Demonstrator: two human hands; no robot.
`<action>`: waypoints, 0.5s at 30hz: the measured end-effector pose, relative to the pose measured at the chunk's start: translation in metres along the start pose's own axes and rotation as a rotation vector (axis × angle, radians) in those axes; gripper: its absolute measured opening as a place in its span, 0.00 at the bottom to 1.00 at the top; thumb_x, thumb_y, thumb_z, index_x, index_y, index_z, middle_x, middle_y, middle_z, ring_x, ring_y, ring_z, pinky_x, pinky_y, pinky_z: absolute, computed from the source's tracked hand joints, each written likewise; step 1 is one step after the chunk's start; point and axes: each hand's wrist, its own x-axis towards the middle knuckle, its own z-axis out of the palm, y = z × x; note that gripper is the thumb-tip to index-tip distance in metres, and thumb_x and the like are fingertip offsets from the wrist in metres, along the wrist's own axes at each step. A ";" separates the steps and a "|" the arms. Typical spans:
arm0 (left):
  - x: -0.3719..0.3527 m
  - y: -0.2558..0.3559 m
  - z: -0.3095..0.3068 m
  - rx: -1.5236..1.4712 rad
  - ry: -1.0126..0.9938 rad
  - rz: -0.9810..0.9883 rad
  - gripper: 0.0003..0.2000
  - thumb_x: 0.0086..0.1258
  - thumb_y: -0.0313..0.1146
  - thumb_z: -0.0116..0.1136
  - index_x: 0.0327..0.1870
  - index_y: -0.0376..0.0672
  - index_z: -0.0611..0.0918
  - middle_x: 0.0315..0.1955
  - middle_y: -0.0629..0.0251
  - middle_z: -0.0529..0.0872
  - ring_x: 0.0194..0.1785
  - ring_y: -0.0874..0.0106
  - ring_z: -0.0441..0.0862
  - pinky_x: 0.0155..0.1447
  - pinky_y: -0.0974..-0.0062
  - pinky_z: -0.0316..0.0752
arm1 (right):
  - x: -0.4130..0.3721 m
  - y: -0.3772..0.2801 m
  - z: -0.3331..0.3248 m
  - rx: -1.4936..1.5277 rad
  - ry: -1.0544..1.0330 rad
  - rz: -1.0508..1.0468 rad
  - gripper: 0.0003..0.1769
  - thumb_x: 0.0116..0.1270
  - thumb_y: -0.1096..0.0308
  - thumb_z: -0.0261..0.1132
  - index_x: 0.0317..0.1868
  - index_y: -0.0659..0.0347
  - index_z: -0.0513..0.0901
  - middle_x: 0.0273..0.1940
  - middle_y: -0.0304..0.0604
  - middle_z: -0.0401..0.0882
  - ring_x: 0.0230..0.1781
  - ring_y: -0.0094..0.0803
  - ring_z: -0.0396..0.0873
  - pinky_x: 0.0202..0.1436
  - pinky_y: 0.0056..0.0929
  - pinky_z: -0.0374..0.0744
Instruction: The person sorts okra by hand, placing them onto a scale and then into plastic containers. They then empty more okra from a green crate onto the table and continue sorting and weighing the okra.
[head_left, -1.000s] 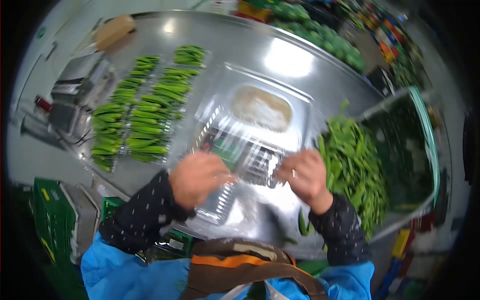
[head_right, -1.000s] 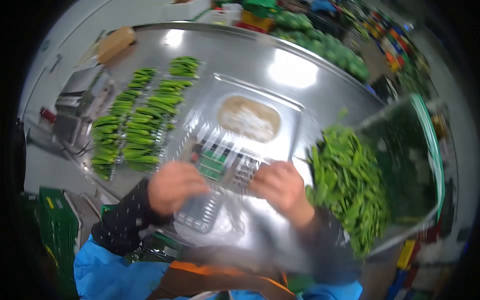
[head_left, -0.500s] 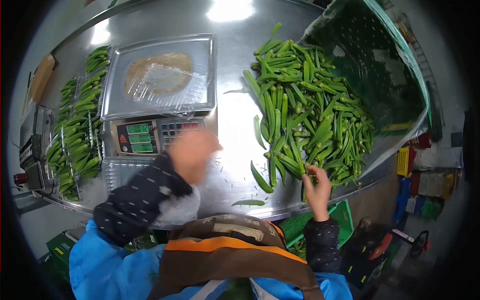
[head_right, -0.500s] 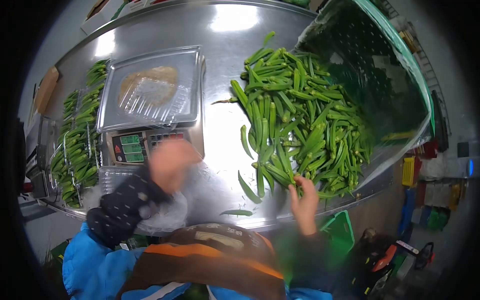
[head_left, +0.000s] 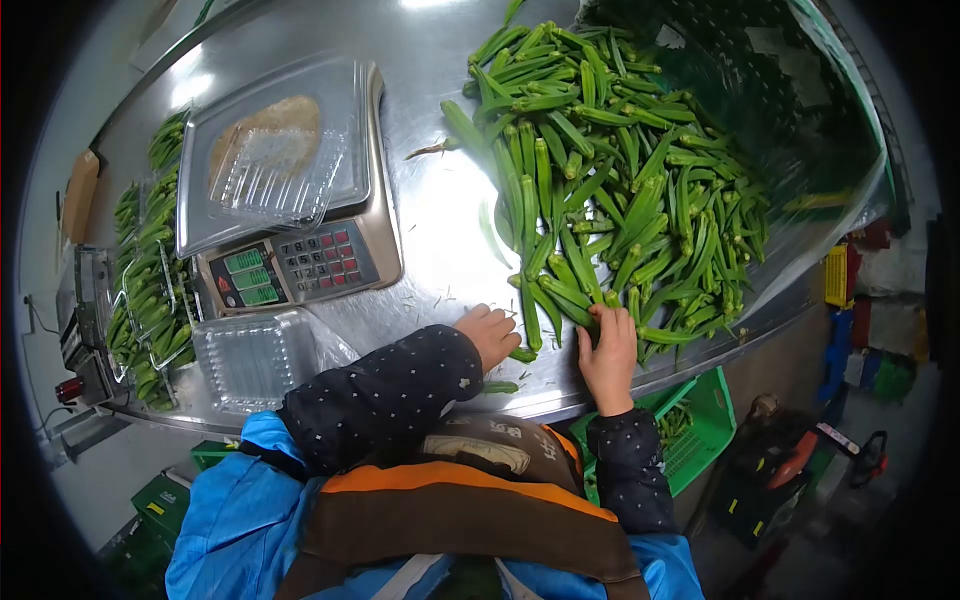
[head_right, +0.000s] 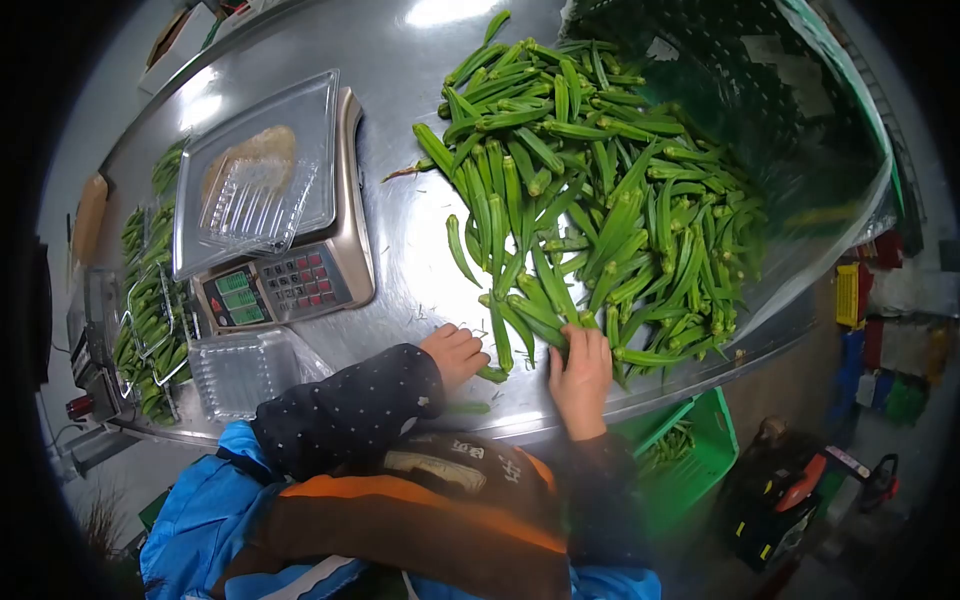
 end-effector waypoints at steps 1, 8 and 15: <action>0.000 0.003 -0.005 -0.019 0.002 -0.017 0.10 0.48 0.29 0.54 0.35 0.43 0.76 0.30 0.65 0.73 0.41 0.66 0.73 0.46 0.71 0.66 | 0.000 -0.001 -0.001 0.004 -0.004 0.004 0.17 0.50 0.79 0.66 0.42 0.63 0.75 0.38 0.49 0.74 0.41 0.46 0.74 0.45 0.38 0.72; -0.022 0.024 -0.051 -0.562 -0.064 -0.697 0.09 0.52 0.27 0.56 0.35 0.38 0.73 0.32 0.52 0.77 0.41 0.51 0.75 0.47 0.60 0.70 | -0.007 -0.028 0.014 0.222 0.008 0.033 0.15 0.52 0.72 0.66 0.41 0.62 0.73 0.32 0.50 0.74 0.34 0.49 0.75 0.37 0.42 0.73; -0.022 0.028 -0.025 -0.308 -0.405 -0.175 0.12 0.52 0.30 0.60 0.38 0.39 0.76 0.34 0.56 0.79 0.44 0.57 0.76 0.50 0.64 0.72 | -0.007 -0.047 0.026 0.266 -0.087 -0.048 0.20 0.53 0.75 0.66 0.49 0.62 0.75 0.41 0.54 0.78 0.40 0.48 0.79 0.43 0.37 0.77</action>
